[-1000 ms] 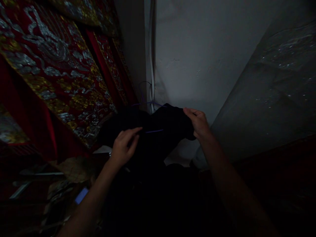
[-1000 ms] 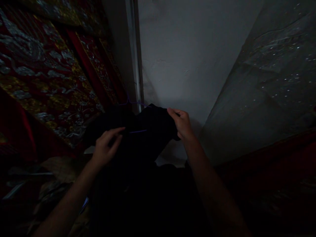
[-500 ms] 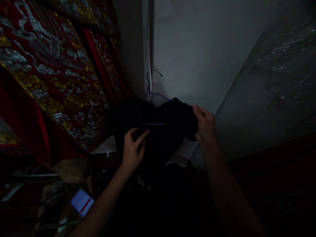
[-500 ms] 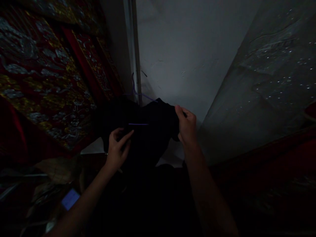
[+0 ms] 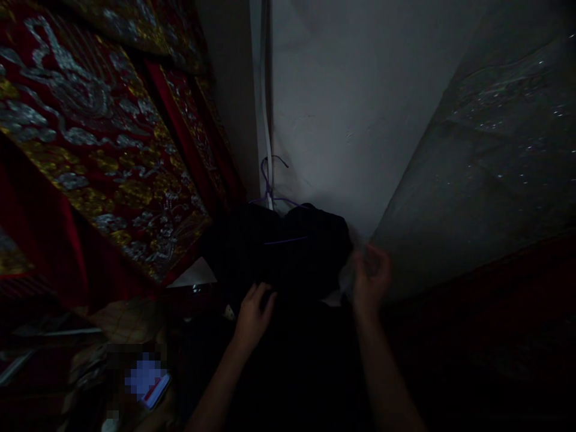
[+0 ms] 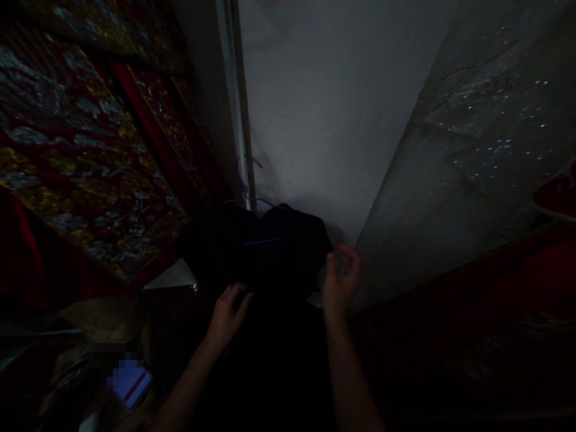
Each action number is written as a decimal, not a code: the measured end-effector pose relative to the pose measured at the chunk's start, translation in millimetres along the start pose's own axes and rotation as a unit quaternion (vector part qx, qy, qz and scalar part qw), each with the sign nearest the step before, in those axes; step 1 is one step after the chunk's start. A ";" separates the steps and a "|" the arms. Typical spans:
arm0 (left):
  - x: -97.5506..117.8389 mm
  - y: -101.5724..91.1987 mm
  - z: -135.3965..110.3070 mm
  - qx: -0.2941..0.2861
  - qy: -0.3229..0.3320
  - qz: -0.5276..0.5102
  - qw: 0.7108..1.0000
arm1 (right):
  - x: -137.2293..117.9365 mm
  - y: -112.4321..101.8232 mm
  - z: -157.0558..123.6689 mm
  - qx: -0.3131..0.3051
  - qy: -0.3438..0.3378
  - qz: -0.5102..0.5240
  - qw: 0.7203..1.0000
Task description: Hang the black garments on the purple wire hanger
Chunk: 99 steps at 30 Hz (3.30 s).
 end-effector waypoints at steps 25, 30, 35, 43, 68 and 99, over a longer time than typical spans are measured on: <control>2.5 -8.3 -38.4 0.163 -0.136 -0.155 0.965 | -6.9 35.0 -152.9 -0.527 0.321 -0.037 0.786; -7.4 2.4 -30.4 0.134 -0.129 -0.142 0.972 | -50.0 81.1 -101.7 -0.433 0.344 0.049 0.832; -22.7 14.0 -17.0 0.104 -0.137 -0.124 0.977 | -101.9 126.2 -70.1 -0.412 0.284 0.142 0.854; 68.5 -53.8 69.8 0.173 0.028 -0.156 0.972 | -103.3 115.0 -88.4 -0.453 0.214 0.115 0.858; -80.9 -62.8 19.4 0.274 -0.400 -0.404 0.776 | -8.2 37.1 -142.4 -0.402 0.332 0.080 0.850; -23.1 -56.7 13.9 -0.161 -0.082 -0.070 0.981 | -27.9 149.8 -46.7 -0.421 0.020 0.035 0.906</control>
Point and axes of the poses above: each hand's wrist, its own z-axis towards the middle knuckle, its own y-axis out of the palm, x = y × z, the point moved 5 cm from there along z, towards the middle knuckle, and after that the axes turned 12 degrees about x, right-handed, at the moved point
